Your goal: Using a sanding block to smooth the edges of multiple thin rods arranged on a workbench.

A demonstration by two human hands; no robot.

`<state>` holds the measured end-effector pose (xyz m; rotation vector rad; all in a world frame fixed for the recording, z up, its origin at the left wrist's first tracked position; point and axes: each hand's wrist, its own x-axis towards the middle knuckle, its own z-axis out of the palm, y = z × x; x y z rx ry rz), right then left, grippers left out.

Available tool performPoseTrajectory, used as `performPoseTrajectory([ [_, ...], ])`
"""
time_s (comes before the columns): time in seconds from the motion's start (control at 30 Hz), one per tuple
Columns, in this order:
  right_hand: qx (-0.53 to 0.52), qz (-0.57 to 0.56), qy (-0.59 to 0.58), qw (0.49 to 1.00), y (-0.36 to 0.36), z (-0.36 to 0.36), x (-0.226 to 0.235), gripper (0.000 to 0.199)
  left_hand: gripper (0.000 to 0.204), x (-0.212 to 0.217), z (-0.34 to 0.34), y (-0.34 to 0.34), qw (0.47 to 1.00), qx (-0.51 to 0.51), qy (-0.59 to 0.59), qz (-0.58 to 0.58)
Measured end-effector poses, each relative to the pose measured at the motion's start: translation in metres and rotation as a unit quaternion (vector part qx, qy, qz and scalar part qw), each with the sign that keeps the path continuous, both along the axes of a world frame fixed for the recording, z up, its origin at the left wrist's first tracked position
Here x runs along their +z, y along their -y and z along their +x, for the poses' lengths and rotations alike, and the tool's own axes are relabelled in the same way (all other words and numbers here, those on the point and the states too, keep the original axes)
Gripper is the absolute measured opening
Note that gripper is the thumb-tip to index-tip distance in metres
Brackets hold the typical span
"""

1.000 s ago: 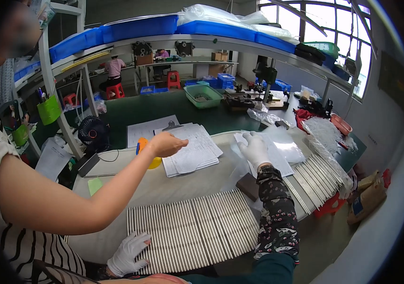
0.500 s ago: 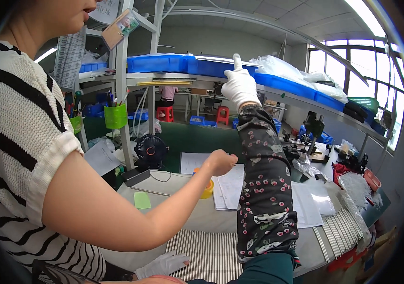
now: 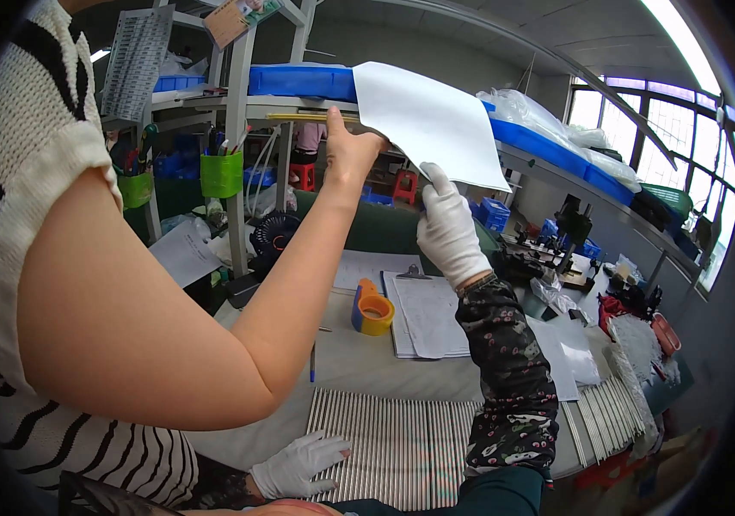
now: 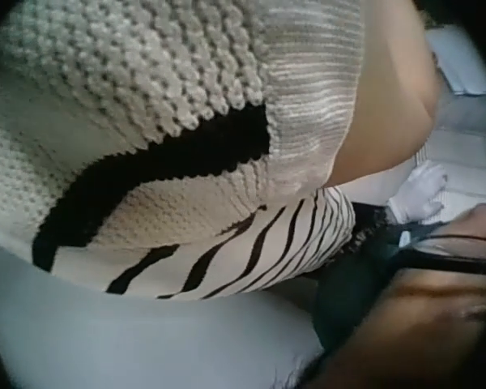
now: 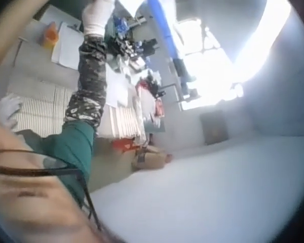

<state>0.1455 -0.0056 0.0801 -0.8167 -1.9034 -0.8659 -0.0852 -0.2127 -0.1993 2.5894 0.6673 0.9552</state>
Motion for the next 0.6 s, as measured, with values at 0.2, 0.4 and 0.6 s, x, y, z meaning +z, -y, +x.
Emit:
performPoseTrajectory([
  [0.2,0.02,-0.041,0.067,0.997,0.052,0.03,-0.082,0.028,0.055,0.005,0.0,0.002,0.999,0.021,-0.037,0.008],
  [0.4,0.055,-0.128,0.003,0.99,0.079,0.045,-0.139,0.038,0.058,0.002,0.001,0.002,0.997,0.034,-0.063,-0.002],
  [0.6,0.12,-0.172,0.031,0.977,0.103,0.023,-0.135,0.041,0.059,0.008,0.003,-0.001,0.996,0.033,-0.071,-0.03],
])
